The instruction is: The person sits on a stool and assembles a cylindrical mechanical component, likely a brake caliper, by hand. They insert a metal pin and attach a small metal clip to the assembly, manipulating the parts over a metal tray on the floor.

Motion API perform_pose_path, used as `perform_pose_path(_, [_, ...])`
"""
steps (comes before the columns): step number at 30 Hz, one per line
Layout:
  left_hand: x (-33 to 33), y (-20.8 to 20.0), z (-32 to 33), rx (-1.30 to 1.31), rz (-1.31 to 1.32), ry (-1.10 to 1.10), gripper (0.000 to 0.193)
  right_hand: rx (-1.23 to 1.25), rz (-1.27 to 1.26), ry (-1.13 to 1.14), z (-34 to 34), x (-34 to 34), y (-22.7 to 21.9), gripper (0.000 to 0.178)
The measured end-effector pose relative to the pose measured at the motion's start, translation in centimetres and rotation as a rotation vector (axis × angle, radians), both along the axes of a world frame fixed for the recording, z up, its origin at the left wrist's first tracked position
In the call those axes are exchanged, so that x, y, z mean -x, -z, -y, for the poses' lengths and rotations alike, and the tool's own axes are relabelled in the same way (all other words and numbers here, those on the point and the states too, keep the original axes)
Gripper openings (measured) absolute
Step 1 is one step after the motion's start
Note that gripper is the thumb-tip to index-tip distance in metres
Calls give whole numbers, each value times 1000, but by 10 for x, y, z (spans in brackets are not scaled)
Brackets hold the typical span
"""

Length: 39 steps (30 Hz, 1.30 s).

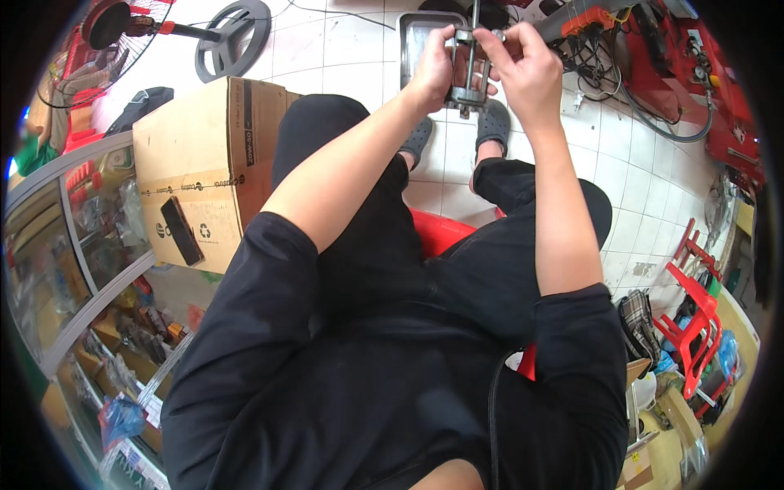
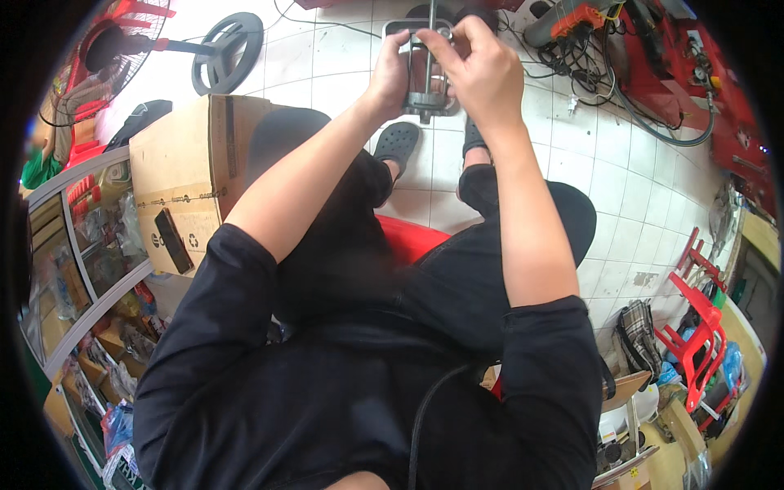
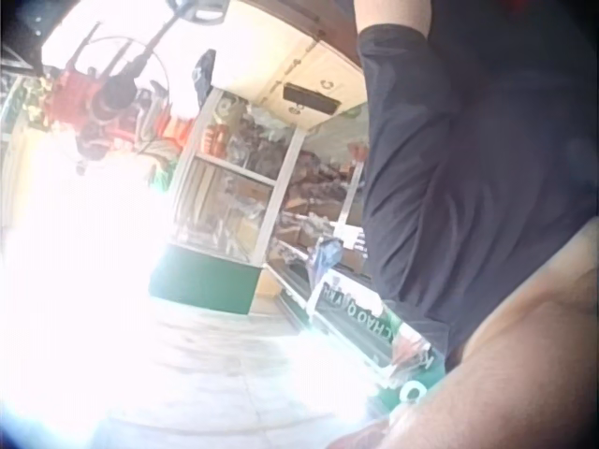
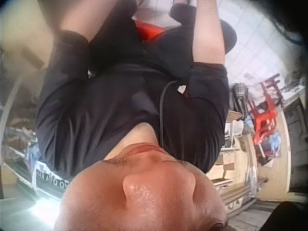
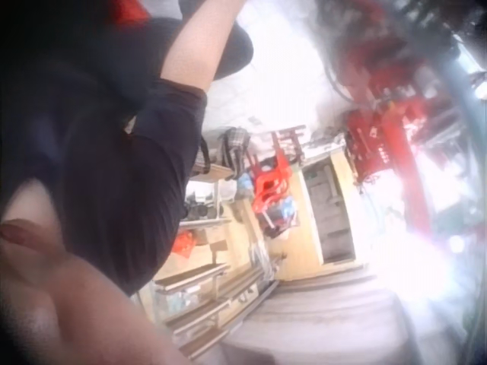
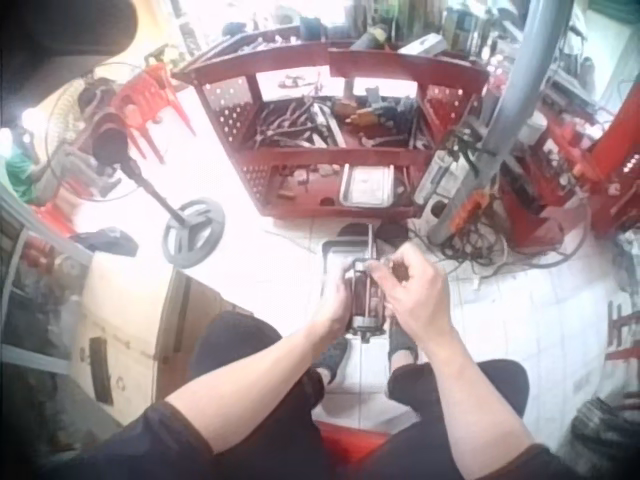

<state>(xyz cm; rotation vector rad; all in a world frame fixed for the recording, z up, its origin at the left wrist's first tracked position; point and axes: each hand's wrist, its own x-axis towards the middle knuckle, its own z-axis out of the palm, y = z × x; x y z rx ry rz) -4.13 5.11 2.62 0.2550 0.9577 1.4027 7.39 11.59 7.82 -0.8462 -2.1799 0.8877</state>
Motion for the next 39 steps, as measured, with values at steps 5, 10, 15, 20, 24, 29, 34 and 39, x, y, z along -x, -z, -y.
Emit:
perform_pose_path(5, [3,-3,2,-17,11,-24,59,162,-203,-161,-2,3,1,22])
perform_pose_path(10, [3,-3,9,13,10,-78,61,191,-152,-164,5,7,-1,20])
perform_pose_path(15, [-12,-15,3,32,7,-125,66,150,-162,-66,-1,-1,-6,27])
perform_pose_path(20, [-15,-18,3,65,28,-108,67,32,-196,-149,0,-4,-22,25])
perform_pose_path(24, [-11,-20,4,45,54,-86,67,33,-136,-67,1,-4,-17,27])
perform_pose_path(29, [-14,-21,3,14,36,-106,66,-63,-224,-135,0,-6,-26,25])
perform_pose_path(34, [-14,-25,5,37,23,-68,66,43,-138,-87,6,-11,-26,25])
perform_pose_path(39, [-16,-28,6,34,46,-83,66,-70,-196,-119,6,-11,-37,23])
